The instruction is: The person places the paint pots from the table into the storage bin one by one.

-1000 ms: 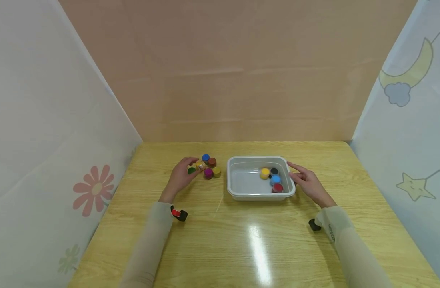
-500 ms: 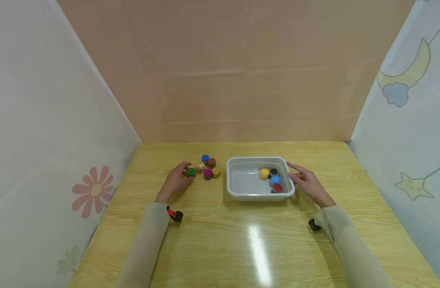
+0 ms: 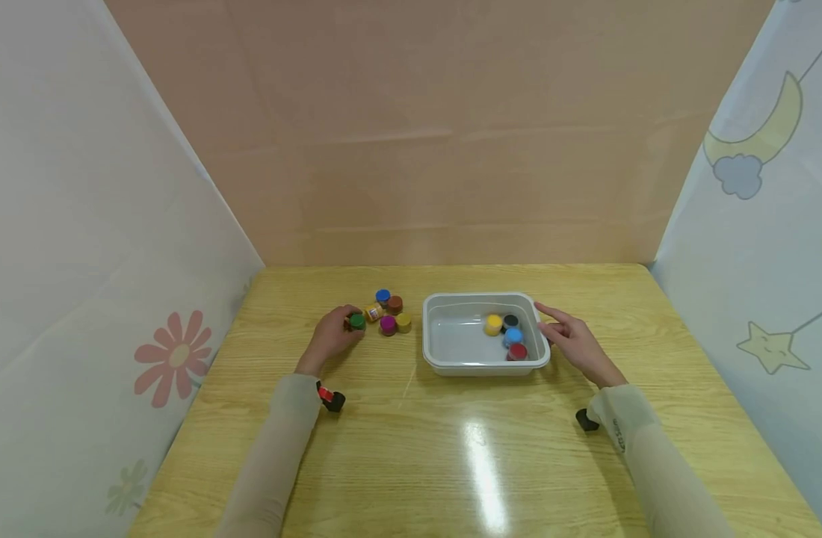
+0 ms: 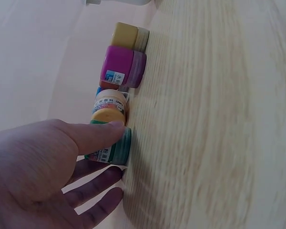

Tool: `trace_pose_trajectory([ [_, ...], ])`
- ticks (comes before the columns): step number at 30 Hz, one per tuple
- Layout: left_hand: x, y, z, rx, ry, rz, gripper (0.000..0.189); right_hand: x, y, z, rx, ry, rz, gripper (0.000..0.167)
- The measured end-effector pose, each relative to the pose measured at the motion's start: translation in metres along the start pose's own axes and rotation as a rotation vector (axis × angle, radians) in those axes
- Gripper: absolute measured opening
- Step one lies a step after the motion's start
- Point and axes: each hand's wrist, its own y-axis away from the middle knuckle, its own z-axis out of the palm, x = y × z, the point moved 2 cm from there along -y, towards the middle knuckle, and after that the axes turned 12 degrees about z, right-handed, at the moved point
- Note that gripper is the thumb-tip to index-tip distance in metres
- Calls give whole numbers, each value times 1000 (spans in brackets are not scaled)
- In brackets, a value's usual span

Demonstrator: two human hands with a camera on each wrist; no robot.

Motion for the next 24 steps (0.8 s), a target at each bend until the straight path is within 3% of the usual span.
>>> trace_pose_trajectory([
  [14, -2, 0, 0, 25, 31, -10, 33, 0, -2, 0, 6, -1, 0, 57],
  [18, 7, 2, -4, 54, 102, -3, 36, 1, -1, 0, 3, 9, 15, 58],
  [24, 26, 2, -11, 98, 133, 49, 37, 2, -2, 1, 3, 15, 24, 57],
])
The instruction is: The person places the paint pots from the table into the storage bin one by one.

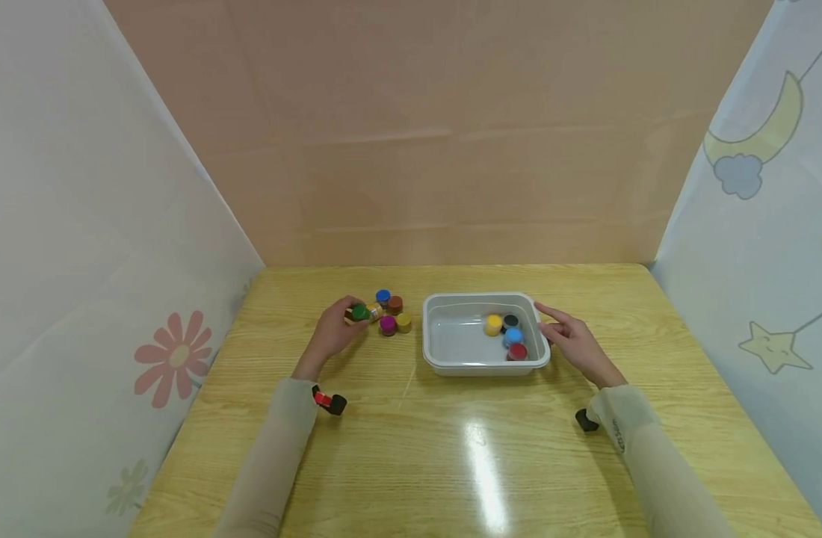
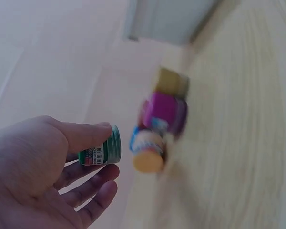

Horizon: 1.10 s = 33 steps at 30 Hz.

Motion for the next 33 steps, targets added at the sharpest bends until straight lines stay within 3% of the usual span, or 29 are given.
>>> trace_pose_trajectory([
  [6, 24, -3, -3, 49, 72, 79, 36, 0, 1, 0, 10, 9, 3, 59],
  [15, 49, -5, -1, 62, 173, 118, 38, 2, 0, 0, 15, -6, 4, 59],
  [23, 61, -8, 2, 46, 208, 170, 31, 2, 1, 0, 20, 9, -8, 60],
  [33, 69, -10, 10, 55, 259, 158, 27, -1, 3, 1, 15, -8, 3, 59],
])
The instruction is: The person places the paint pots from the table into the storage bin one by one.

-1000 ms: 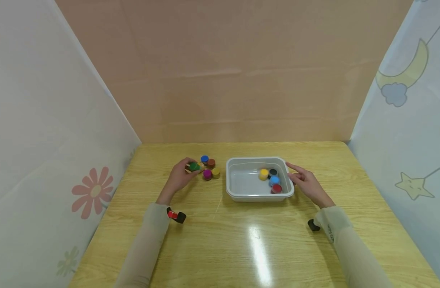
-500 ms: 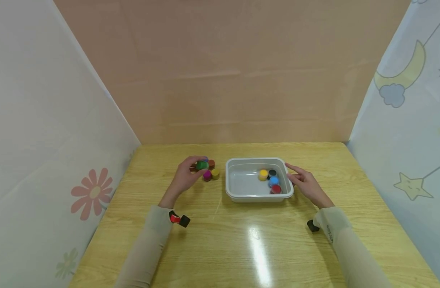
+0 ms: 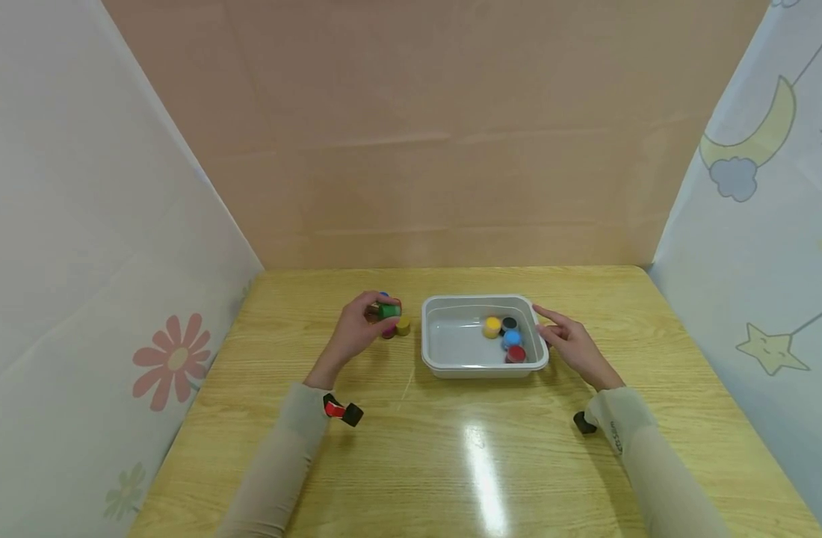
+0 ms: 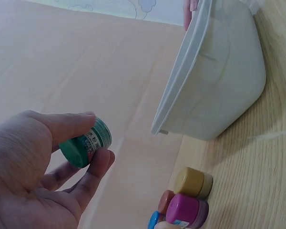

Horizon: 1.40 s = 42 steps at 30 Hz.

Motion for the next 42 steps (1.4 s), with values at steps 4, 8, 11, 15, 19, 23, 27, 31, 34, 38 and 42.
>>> trace_pose_trajectory([
  [4, 1, 0, 4, -2, 52, -29, 26, 1, 0, 0, 2, -1, 2, 59],
  [8, 3, -1, 8, -23, 53, -29, 27, 1, 0, 1, 4, 6, 0, 60],
  [11, 5, -3, 9, -34, 18, -2, 31, 0, 0, 1, 8, 4, -1, 60],
  [15, 7, -6, 12, -35, -13, 33, 33, 0, 0, 0, 2, 2, 2, 59],
  [19, 8, -9, 17, -45, 0, 54, 31, 0, 0, -1, 3, 18, 5, 59],
  [23, 10, -12, 22, -58, 32, 73, 31, 1, -1, -1, 4, 15, -2, 59],
  [27, 12, -15, 29, -68, 64, 98, 33, 0, -1, -1, -9, -2, -3, 59],
  [31, 15, -18, 37, -74, 56, 103, 33, -1, -1, 0, -15, -9, 1, 58],
  [34, 18, -22, 41, -77, 43, 112, 33, -1, 0, 1, -11, -5, 4, 58],
  [38, 21, -26, 47, -88, 25, 136, 34, -1, 0, 1, -3, -8, 7, 58],
  [42, 23, -30, 52, -104, 13, 149, 34, -1, 0, 1, -5, -22, -2, 58],
])
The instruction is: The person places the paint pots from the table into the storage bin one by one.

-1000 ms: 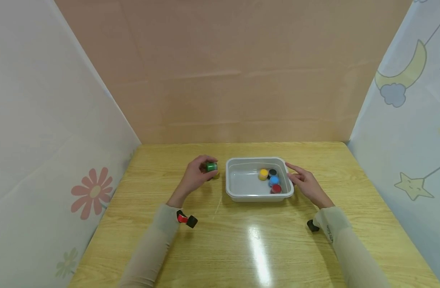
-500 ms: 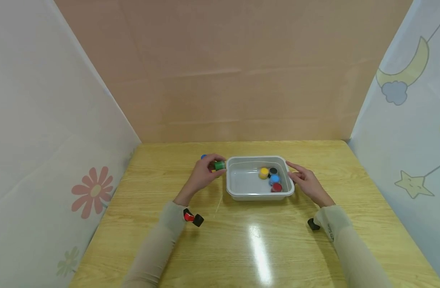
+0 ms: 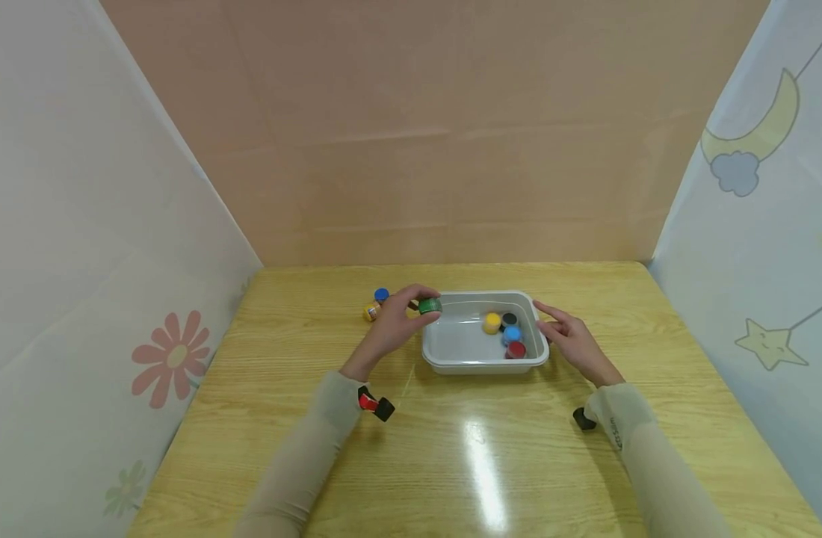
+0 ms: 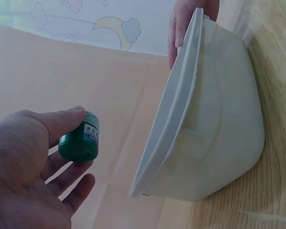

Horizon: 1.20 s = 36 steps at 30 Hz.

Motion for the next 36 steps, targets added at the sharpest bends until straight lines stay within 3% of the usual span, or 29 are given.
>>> trace_pose_trajectory([
  [6, 1, -7, 7, -18, -24, 3, 33, 0, 0, -1, -6, 7, -4, 58],
  [21, 1, -17, 25, -23, 44, -33, 32, 0, -1, -1, 3, 22, 14, 58],
  [27, -1, -19, 33, -52, 58, -55, 37, 2, -1, -1, -1, 16, 7, 58],
  [36, -1, -26, 44, -114, 30, -38, 43, 2, -1, -2, 0, 12, 6, 58],
])
